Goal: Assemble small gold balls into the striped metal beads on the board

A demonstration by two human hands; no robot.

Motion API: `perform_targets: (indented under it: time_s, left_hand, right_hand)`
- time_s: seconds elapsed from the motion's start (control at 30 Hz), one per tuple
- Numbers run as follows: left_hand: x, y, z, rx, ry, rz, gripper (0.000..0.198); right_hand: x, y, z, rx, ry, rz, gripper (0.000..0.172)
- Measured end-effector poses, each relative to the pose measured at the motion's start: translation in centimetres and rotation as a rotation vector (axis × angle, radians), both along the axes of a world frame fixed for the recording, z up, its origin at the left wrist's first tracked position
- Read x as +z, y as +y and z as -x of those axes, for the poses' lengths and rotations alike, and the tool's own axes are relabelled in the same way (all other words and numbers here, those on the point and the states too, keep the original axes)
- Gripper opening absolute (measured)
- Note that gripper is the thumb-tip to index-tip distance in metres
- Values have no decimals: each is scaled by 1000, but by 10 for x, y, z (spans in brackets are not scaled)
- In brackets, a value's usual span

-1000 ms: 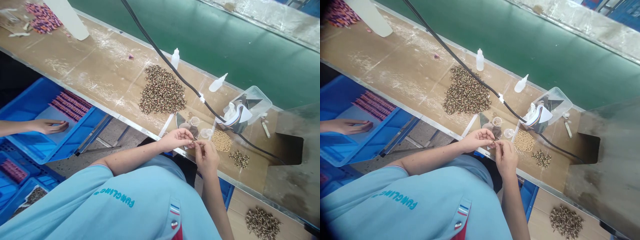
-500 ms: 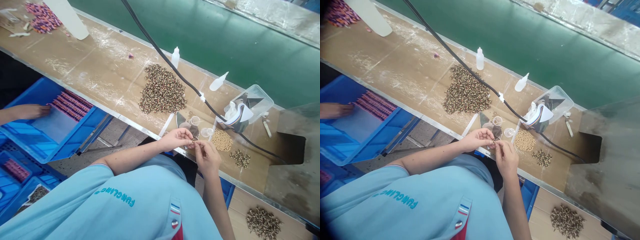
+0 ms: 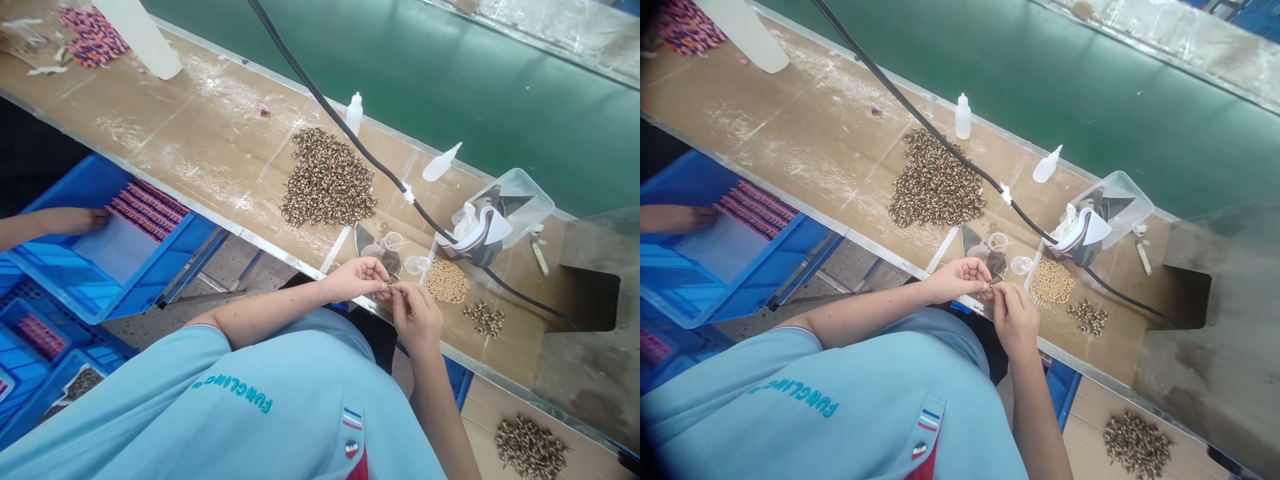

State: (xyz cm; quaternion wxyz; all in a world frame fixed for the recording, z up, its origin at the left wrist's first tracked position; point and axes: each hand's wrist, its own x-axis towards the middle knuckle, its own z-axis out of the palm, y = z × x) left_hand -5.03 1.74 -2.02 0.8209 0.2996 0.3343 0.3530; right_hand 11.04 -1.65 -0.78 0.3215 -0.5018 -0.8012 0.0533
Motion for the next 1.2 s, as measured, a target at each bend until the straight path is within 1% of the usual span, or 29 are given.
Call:
perform_targets:
  time_s: [0.13,0.23,0.4,0.6,0.7,0.77,0.83,0.93,1.0,1.1,1.2]
  left_hand:
    - [0,0,0,0,-8,-3,33]
    - [0,0,0,6,-19,-4,36]
    - [1,0,-1,26,-22,11,41]
    - [1,0,-2,49,-6,2,40]
    - [1,-1,-2,48,12,-17,38]
    - [1,-1,-1,47,20,-33,38]
    - [0,-2,-1,50,20,-50,38]
    - [0,-3,-1,50,20,-81,37]
    - [-2,-4,-1,54,34,-107,35]
    - [-4,-5,-1,60,49,-155,32]
    - [-5,-6,-2,71,57,-183,30]
  right_hand:
    - [-2,-1,-1,-22,50,47,11]
    - [-2,-3,0,-73,116,73,10]
    - [-1,-9,3,-126,152,43,11]
    - [-8,-15,4,-70,144,-46,27]
    - [-9,-15,3,-24,124,-64,31]
    - [-7,-14,3,-11,138,-40,29]
    - [-5,-13,3,-31,184,11,24]
    - [-2,-14,6,-132,253,77,16]
    - [-3,-15,8,-195,272,91,12]
    - [-6,-16,9,-204,258,55,10]
    - [-8,-16,8,-175,214,-21,13]
